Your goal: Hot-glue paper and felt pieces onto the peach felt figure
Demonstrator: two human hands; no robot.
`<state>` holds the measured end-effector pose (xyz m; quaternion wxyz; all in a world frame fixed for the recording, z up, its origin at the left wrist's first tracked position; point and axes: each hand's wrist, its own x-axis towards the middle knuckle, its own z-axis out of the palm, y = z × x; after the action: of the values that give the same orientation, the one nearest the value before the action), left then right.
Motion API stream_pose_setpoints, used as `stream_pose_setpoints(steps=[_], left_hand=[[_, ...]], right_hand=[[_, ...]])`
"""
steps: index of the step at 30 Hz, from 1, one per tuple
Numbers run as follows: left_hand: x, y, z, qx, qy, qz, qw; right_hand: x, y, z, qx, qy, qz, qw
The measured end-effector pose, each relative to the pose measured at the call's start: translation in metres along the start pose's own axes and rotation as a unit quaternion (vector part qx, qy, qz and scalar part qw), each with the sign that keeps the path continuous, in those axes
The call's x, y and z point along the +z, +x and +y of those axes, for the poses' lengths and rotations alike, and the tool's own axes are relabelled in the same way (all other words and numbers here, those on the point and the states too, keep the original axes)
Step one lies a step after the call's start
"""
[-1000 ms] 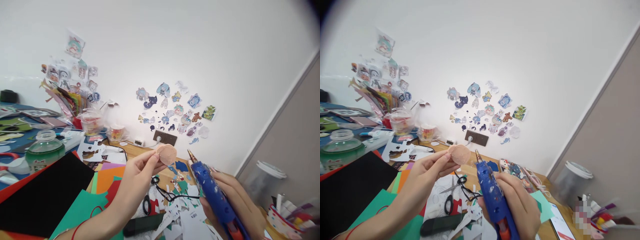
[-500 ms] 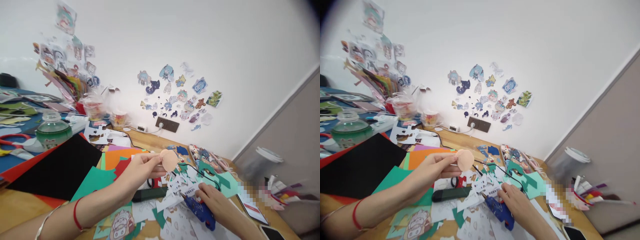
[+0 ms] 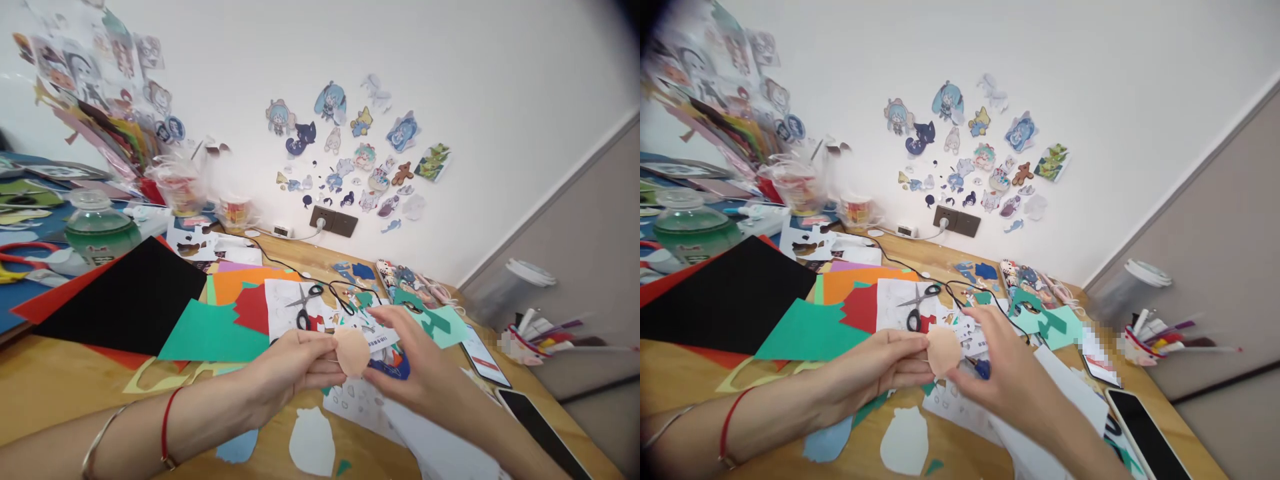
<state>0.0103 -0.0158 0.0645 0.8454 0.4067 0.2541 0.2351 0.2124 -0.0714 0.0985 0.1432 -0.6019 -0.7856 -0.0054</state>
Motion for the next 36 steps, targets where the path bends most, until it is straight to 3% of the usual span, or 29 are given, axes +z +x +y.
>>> stream_pose_setpoints(steps=[2,5,8,12,17,19,22,25,28,32,36], left_hand=[[0.003,0.000,-0.008,0.024,0.020,-0.007,0.999],[0.007,-0.002,-0.016,0.038,0.041,0.001,0.998],[0.009,-0.006,-0.018,0.053,0.017,-0.010,0.998],[0.009,-0.012,-0.017,0.069,0.021,-0.014,0.997],[0.002,-0.018,-0.018,0.073,0.125,0.057,0.988],[-0.003,-0.020,-0.020,0.114,0.218,0.078,0.966],[-0.008,-0.023,-0.027,0.205,0.353,0.083,0.909],[-0.012,-0.024,-0.033,0.226,0.409,0.089,0.880],[-0.016,-0.026,-0.034,0.256,0.440,0.079,0.857],[-0.026,-0.025,-0.034,0.342,0.496,0.045,0.797],[-0.040,-0.021,-0.038,0.424,0.569,0.013,0.704]], right_hand=[[0.008,0.004,-0.027,-0.025,-0.026,0.039,0.999],[0.025,0.006,-0.045,-0.047,-0.072,0.062,0.994],[0.032,0.006,-0.049,-0.037,-0.078,0.049,0.995],[0.027,0.008,-0.050,-0.022,-0.034,0.022,0.999],[0.022,0.003,-0.042,-0.014,0.093,0.075,0.993],[0.030,-0.005,-0.039,0.012,0.164,0.121,0.979],[0.053,-0.017,-0.041,0.033,0.295,0.210,0.932],[0.078,-0.026,-0.052,0.025,0.383,0.274,0.882],[0.093,-0.029,-0.061,0.020,0.410,0.292,0.864],[0.096,-0.034,-0.059,0.014,0.409,0.249,0.878],[0.084,-0.039,-0.049,0.025,0.300,0.141,0.943]])
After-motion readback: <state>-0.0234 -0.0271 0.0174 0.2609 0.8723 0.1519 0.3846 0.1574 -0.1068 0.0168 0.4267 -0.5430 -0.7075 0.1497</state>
